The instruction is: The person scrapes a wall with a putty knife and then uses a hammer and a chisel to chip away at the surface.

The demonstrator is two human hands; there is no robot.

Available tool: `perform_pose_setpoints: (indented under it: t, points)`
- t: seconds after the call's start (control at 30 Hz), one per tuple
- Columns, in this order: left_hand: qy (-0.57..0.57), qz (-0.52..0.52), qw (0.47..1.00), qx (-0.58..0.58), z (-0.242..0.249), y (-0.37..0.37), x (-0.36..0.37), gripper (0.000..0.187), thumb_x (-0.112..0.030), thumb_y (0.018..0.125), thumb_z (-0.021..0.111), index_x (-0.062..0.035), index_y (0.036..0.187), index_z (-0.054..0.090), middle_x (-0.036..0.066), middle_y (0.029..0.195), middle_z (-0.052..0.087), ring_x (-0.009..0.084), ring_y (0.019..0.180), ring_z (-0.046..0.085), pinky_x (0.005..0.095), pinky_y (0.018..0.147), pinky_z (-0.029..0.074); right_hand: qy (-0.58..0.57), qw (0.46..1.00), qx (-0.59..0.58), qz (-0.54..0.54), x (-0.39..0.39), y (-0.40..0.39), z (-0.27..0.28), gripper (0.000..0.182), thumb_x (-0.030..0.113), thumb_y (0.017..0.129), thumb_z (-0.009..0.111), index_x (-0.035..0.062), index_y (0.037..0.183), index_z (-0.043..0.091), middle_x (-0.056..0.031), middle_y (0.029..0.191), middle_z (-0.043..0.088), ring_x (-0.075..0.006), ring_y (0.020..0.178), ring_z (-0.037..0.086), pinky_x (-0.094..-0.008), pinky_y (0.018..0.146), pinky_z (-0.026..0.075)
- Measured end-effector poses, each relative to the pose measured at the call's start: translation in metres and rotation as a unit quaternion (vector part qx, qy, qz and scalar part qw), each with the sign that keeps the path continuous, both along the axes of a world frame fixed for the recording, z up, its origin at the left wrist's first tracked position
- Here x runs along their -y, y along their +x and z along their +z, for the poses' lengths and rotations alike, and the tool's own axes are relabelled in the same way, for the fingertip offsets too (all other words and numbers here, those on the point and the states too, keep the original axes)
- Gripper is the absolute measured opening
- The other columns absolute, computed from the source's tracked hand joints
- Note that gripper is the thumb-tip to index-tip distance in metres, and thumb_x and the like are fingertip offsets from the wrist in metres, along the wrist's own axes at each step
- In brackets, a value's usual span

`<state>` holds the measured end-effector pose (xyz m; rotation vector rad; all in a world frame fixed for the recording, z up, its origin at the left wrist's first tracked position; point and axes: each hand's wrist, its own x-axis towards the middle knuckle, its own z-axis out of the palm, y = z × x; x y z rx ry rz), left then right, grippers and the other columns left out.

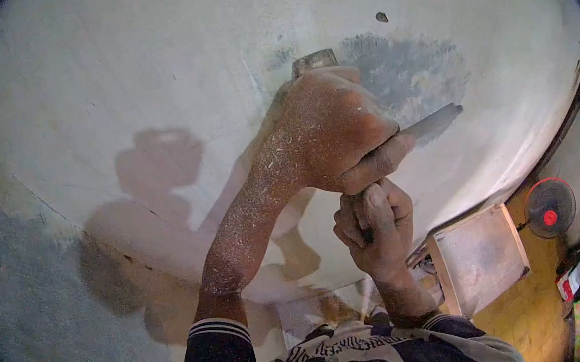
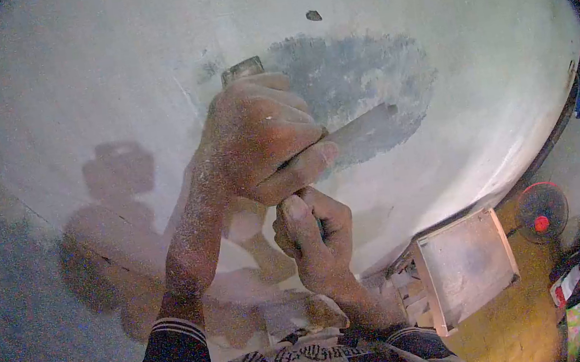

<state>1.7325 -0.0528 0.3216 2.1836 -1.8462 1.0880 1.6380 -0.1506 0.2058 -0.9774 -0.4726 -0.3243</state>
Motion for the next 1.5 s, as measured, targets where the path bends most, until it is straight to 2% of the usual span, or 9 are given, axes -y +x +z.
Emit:
perform_pose_setpoints:
  t: [0.33,0.43,0.6,0.77,0.93,1.17,1.2,1.37,1.5]
  points:
    - [0.017,0.012,0.997,-0.079,0.009,-0.008,0.000,0.040,-0.036,0.089,0.059,-0.0114,0.058,0.065,0.011,0.048,0.054,0.0292,0.047,0.055,0.0438,0.058,0.049,0.041,0.997,-0.018,0.056,0.002,0.000,0.000,0.037,0.036,0.102,0.054,0.0094,0.078,0.042,0.0003,0.060,0.037,-0.0085,0.042,0.030,-0.0243,0.038,0.022]
    - [-0.032,-0.016,0.998,-0.047,-0.010,-0.013,-0.003,0.042,-0.038,0.091,0.058,-0.0113,0.059,0.065,0.011,0.048,0.053,0.0293,0.046,0.055,0.0444,0.057,0.049,0.042,0.993,-0.104,0.047,0.005,-0.022,-0.008,0.038,0.039,0.101,0.055,0.0108,0.079,0.041,0.0003,0.059,0.036,-0.0077,0.042,0.028,-0.0240,0.038,0.022]
    - [0.020,0.031,0.998,-0.042,0.002,0.001,0.001,0.043,-0.039,0.091,0.057,-0.0113,0.060,0.065,0.011,0.046,0.051,0.0308,0.047,0.056,0.0455,0.057,0.050,0.055,0.994,-0.081,0.051,0.002,0.000,0.003,0.038,0.041,0.099,0.057,0.0116,0.081,0.041,0.0009,0.058,0.034,-0.0070,0.041,0.030,-0.0235,0.037,0.023]
    - [-0.076,-0.007,0.997,-0.017,-0.016,-0.008,0.004,0.048,-0.038,0.094,0.054,-0.0106,0.056,0.064,0.011,0.047,0.054,0.0299,0.048,0.057,0.0454,0.057,0.051,0.042,0.990,-0.128,0.052,0.005,-0.022,0.000,0.037,0.041,0.099,0.056,0.0125,0.081,0.041,0.0019,0.058,0.034,-0.0075,0.040,0.029,-0.0235,0.035,0.023]
    - [-0.017,0.013,0.999,-0.037,0.006,0.003,0.008,0.046,-0.037,0.092,0.056,-0.0110,0.055,0.063,0.011,0.048,0.055,0.0295,0.049,0.058,0.0451,0.057,0.051,0.092,0.989,-0.104,0.057,0.002,-0.001,0.014,0.037,0.040,0.099,0.057,0.0120,0.080,0.041,0.0013,0.058,0.035,-0.0078,0.040,0.029,-0.0243,0.036,0.020]
    - [-0.016,-0.006,1.000,0.022,-0.008,0.015,0.014,0.044,-0.035,0.090,0.058,-0.0120,0.053,0.062,0.010,0.047,0.054,0.0284,0.045,0.055,0.0443,0.057,0.049,0.041,0.997,-0.055,-0.039,-0.002,0.007,-0.007,0.038,0.037,0.101,0.055,0.0119,0.077,0.040,0.0019,0.058,0.033,-0.0073,0.041,0.030,-0.0236,0.037,0.021]
    - [-0.014,-0.011,1.000,0.020,-0.003,0.017,0.015,0.043,-0.035,0.090,0.058,-0.0119,0.053,0.062,0.010,0.047,0.054,0.0287,0.046,0.055,0.0448,0.057,0.049,0.051,0.997,-0.059,-0.018,0.005,0.009,0.000,0.036,0.032,0.102,0.053,0.0072,0.076,0.048,0.0015,0.059,0.044,-0.0064,0.047,0.037,-0.0250,0.041,0.028]
    - [-0.066,-0.078,0.994,-0.028,-0.014,0.007,0.014,0.043,-0.034,0.089,0.058,-0.0119,0.053,0.063,0.010,0.046,0.053,0.0289,0.046,0.056,0.0436,0.057,0.049,-0.022,0.994,-0.057,-0.085,0.005,-0.008,-0.001,0.039,0.031,0.102,0.053,0.0070,0.072,0.047,0.0016,0.059,0.045,-0.0055,0.048,0.036,-0.0241,0.043,0.027]
    - [0.008,-0.011,1.000,-0.015,-0.003,0.012,0.017,0.043,-0.034,0.091,0.056,-0.0122,0.054,0.064,0.011,0.047,0.054,0.0286,0.046,0.058,0.0423,0.057,0.051,-0.027,0.994,-0.025,-0.100,0.006,-0.002,0.003,0.037,0.031,0.101,0.054,0.0096,0.073,0.042,0.0029,0.059,0.037,-0.0067,0.046,0.032,-0.0248,0.041,0.023]
